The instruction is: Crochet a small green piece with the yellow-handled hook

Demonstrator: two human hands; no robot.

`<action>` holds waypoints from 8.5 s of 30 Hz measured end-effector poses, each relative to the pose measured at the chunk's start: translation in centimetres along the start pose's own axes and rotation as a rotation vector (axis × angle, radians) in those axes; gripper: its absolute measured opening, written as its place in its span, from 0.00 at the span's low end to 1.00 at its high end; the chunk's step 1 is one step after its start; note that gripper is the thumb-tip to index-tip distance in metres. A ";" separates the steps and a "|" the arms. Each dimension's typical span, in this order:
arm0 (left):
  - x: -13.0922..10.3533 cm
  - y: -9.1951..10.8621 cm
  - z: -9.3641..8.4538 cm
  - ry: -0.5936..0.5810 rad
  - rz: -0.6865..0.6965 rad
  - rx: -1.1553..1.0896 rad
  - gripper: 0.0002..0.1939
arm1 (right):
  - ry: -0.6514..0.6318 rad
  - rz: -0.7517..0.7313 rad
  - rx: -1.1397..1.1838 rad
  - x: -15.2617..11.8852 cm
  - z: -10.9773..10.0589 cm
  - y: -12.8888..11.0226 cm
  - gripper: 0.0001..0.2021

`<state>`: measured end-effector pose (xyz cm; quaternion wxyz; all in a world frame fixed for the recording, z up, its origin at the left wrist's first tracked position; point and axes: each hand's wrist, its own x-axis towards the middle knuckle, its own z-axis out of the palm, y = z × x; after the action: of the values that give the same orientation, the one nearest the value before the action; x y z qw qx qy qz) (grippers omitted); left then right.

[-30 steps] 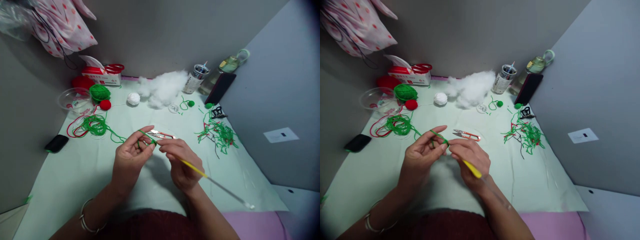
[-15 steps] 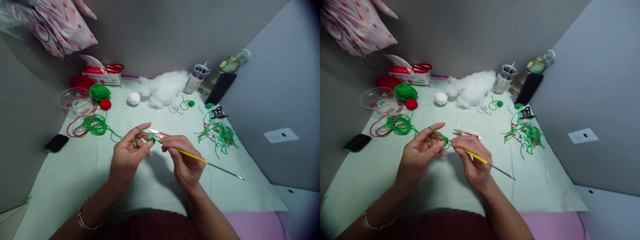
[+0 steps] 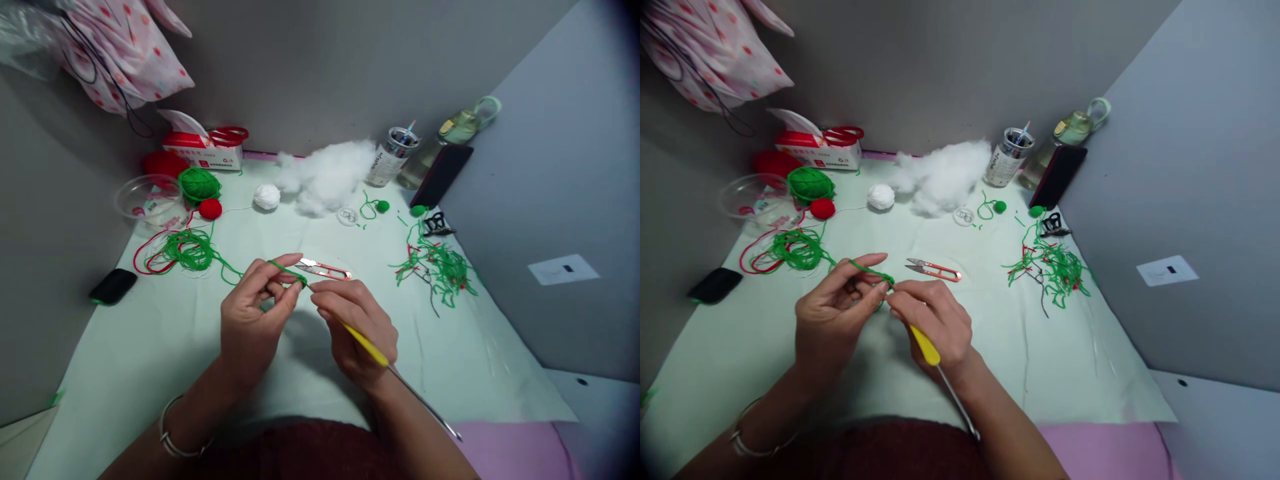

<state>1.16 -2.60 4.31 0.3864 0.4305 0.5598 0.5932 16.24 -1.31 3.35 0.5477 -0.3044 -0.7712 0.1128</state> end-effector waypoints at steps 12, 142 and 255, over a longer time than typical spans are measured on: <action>0.6 0.4 0.2 -0.322 -0.542 -0.584 0.27 | -0.025 -0.093 -0.172 -1.0 -0.1 1.0 0.22; 0.7 0.3 0.5 -0.276 -0.700 -0.710 0.21 | 0.101 0.300 0.190 -0.5 -0.3 1.1 0.13; 0.4 -0.2 0.6 -0.330 -0.483 -0.591 0.18 | 0.155 0.486 0.475 0.1 0.4 1.0 0.07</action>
<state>1.59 -2.05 4.17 0.7057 0.2467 0.3810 0.5439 16.23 -0.36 2.75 0.6172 -0.3510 -0.5845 0.3927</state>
